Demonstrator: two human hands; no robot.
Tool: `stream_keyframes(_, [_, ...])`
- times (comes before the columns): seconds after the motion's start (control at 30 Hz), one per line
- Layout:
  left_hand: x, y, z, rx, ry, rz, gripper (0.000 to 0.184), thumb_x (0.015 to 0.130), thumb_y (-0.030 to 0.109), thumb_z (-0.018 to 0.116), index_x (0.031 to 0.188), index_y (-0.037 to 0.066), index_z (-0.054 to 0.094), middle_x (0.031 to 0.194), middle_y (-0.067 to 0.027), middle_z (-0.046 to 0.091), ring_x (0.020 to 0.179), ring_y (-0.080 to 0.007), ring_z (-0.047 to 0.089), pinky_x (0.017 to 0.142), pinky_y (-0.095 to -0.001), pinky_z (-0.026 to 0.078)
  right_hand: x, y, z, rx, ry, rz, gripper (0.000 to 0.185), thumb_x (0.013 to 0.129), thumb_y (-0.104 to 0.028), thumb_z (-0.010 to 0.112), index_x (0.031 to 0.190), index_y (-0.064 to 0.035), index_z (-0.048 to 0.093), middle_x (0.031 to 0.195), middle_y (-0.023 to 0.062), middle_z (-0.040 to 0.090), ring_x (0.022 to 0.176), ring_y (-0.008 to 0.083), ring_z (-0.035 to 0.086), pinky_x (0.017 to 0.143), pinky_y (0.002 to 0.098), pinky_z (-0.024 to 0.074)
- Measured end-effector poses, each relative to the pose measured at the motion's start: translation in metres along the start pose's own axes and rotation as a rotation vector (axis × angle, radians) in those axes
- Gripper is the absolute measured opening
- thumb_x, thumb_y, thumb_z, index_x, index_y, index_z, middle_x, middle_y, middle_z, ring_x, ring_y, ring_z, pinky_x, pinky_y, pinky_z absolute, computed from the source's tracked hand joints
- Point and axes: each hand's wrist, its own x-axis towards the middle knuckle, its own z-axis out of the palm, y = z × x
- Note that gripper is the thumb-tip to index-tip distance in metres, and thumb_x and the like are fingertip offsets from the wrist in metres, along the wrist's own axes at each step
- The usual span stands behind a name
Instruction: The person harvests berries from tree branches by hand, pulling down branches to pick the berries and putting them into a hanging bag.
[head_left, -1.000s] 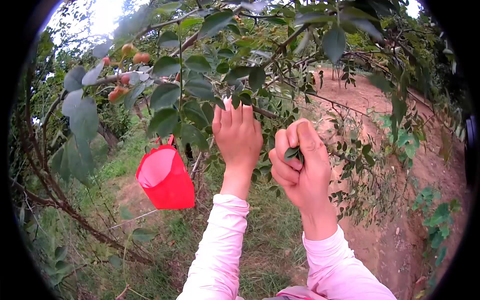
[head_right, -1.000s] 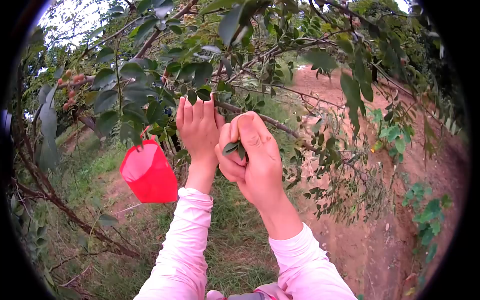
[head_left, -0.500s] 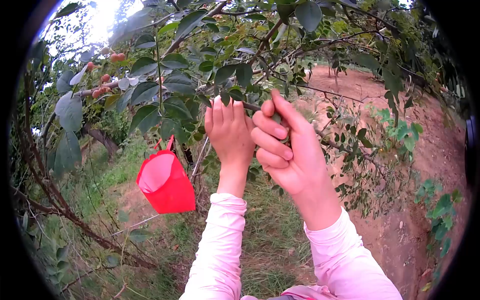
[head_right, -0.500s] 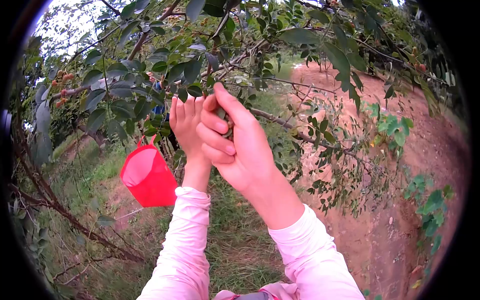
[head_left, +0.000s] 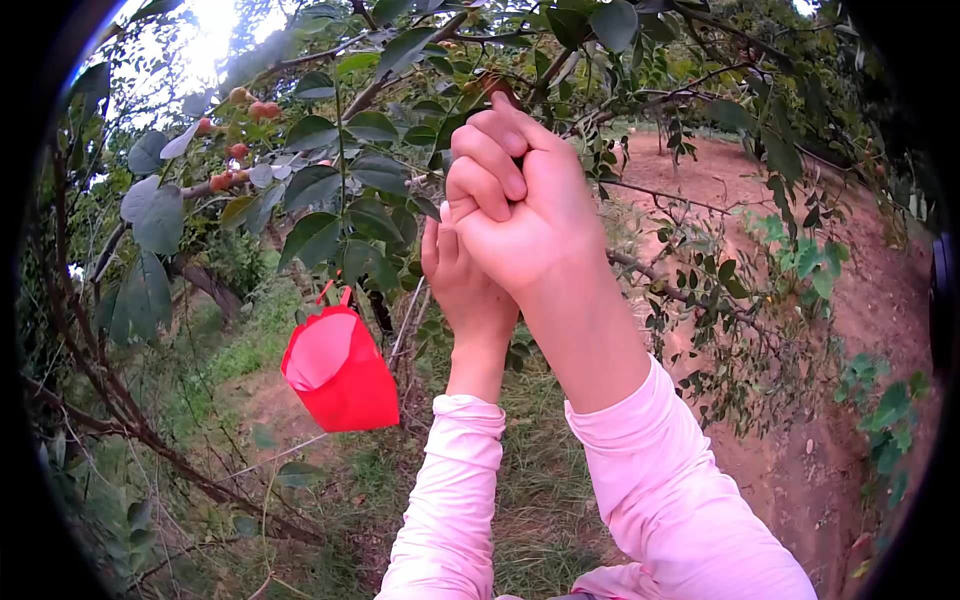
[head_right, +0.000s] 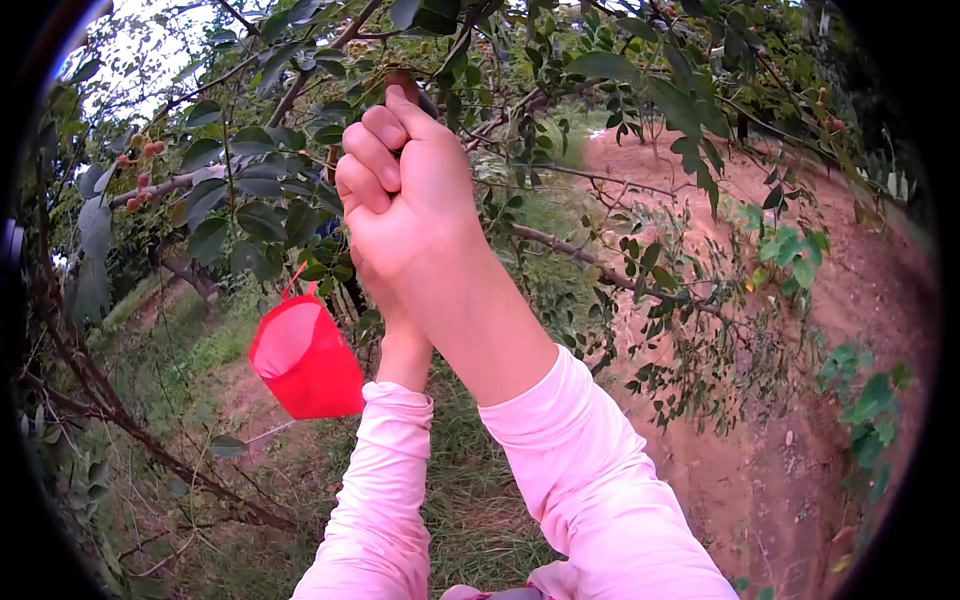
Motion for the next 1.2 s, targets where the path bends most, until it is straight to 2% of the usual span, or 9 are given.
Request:
stream_keyframes(0.1, [0.005, 0.011, -0.012, 0.196, -0.167, 0.020, 0.044, 0.087, 0.034, 0.054, 0.122, 0.008, 0.058, 0.124, -0.0080, 0.060, 0.126, -0.0272, 0.048, 0.110, -0.0463, 0.031, 0.004, 0.000, 0.002, 0.055, -0.045, 0.040, 0.033, 0.102, -0.016, 0.047, 0.071, -0.0084, 0.040, 0.062, -0.0024, 0.034, 0.042, 0.0080, 0.023, 0.036, 0.0232, 0.0190])
stream_keyframes(0.2, [0.004, -0.002, -0.002, 0.285, -0.020, 0.237, 0.046, 0.086, 0.036, 0.054, 0.122, 0.008, 0.058, 0.123, -0.0074, 0.060, 0.124, -0.0270, 0.048, 0.109, -0.0464, 0.031, 0.012, -0.001, -0.001, 0.107, -0.088, 0.053, 0.033, 0.102, -0.018, 0.049, 0.071, -0.0085, 0.040, 0.061, -0.0025, 0.033, 0.042, 0.0078, 0.023, 0.036, 0.0230, 0.0188])
stream_keyframes(0.27, [0.004, -0.003, -0.003, 0.291, -0.019, 0.257, 0.047, 0.086, 0.037, 0.055, 0.122, 0.008, 0.058, 0.122, -0.0072, 0.060, 0.123, -0.0272, 0.048, 0.109, -0.0467, 0.031, 0.016, 0.001, -0.003, 0.110, -0.114, 0.046, 0.034, 0.101, -0.019, 0.051, 0.071, -0.0088, 0.039, 0.061, -0.0028, 0.033, 0.042, 0.0076, 0.024, 0.036, 0.0230, 0.0186])
stream_keyframes(0.37, [0.004, 0.007, -0.014, 0.330, -0.155, 0.159, 0.048, 0.085, 0.039, 0.055, 0.122, 0.007, 0.057, 0.122, -0.0076, 0.060, 0.123, -0.0277, 0.049, 0.109, -0.0472, 0.030, 0.015, 0.005, -0.003, 0.014, -0.103, -0.033, 0.033, 0.100, -0.020, 0.053, 0.072, -0.0095, 0.040, 0.062, -0.0033, 0.034, 0.042, 0.0076, 0.024, 0.036, 0.0232, 0.0187])
stream_keyframes(0.43, [-0.003, -0.011, 0.000, 0.316, 0.001, 0.275, 0.050, 0.085, 0.039, 0.055, 0.122, 0.006, 0.057, 0.123, -0.0087, 0.059, 0.123, -0.0283, 0.049, 0.109, -0.0474, 0.030, 0.018, 0.007, -0.001, -0.113, -0.041, -0.125, 0.033, 0.100, -0.026, 0.054, 0.074, -0.0113, 0.040, 0.062, -0.0034, 0.034, 0.044, 0.0077, 0.025, 0.038, 0.0247, 0.0176])
stream_keyframes(0.57, [-0.005, -0.008, 0.000, 0.225, -0.063, 0.165, 0.050, 0.086, 0.039, 0.054, 0.123, 0.006, 0.057, 0.124, -0.0114, 0.058, 0.123, -0.0294, 0.048, 0.110, -0.0472, 0.030, 0.029, 0.007, 0.001, -0.244, 0.078, -0.235, 0.032, 0.100, -0.028, 0.055, 0.076, -0.0121, 0.040, 0.063, -0.0040, 0.035, 0.047, 0.0076, 0.026, 0.040, 0.0260, 0.0175])
stream_keyframes(0.8, [-0.005, -0.011, 0.002, 0.264, -0.064, 0.193, 0.049, 0.087, 0.037, 0.053, 0.124, 0.006, 0.057, 0.125, -0.0129, 0.057, 0.123, -0.0299, 0.049, 0.110, -0.0468, 0.030, 0.032, 0.007, 0.002, -0.451, 0.078, -0.378, 0.018, 0.096, -0.017, 0.048, 0.081, -0.0098, 0.041, 0.063, -0.0032, 0.036, 0.046, 0.0068, 0.028, 0.039, 0.0259, 0.0180])
stream_keyframes(1.07, [-0.002, 0.000, -0.001, 0.051, -0.083, 0.008, 0.045, 0.086, 0.032, 0.053, 0.124, 0.008, 0.057, 0.125, -0.0113, 0.058, 0.124, -0.0295, 0.049, 0.108, -0.0475, 0.031, 0.009, 0.008, 0.001, -0.256, 0.053, -0.200, 0.017, 0.095, -0.013, 0.047, 0.080, -0.0071, 0.045, 0.062, -0.0048, 0.037, 0.042, 0.0063, 0.025, 0.033, 0.0227, 0.0190])
stream_keyframes(1.2, [0.003, 0.000, -0.001, -0.045, -0.007, 0.059, 0.040, 0.087, 0.030, 0.054, 0.121, 0.008, 0.058, 0.122, -0.0095, 0.059, 0.124, -0.0296, 0.049, 0.108, -0.0477, 0.031, -0.009, -0.001, -0.010, -0.177, -0.057, -0.019, 0.017, 0.097, -0.014, 0.046, 0.082, -0.0056, 0.048, 0.062, -0.0043, 0.037, 0.042, 0.0056, 0.026, 0.033, 0.0226, 0.0201])
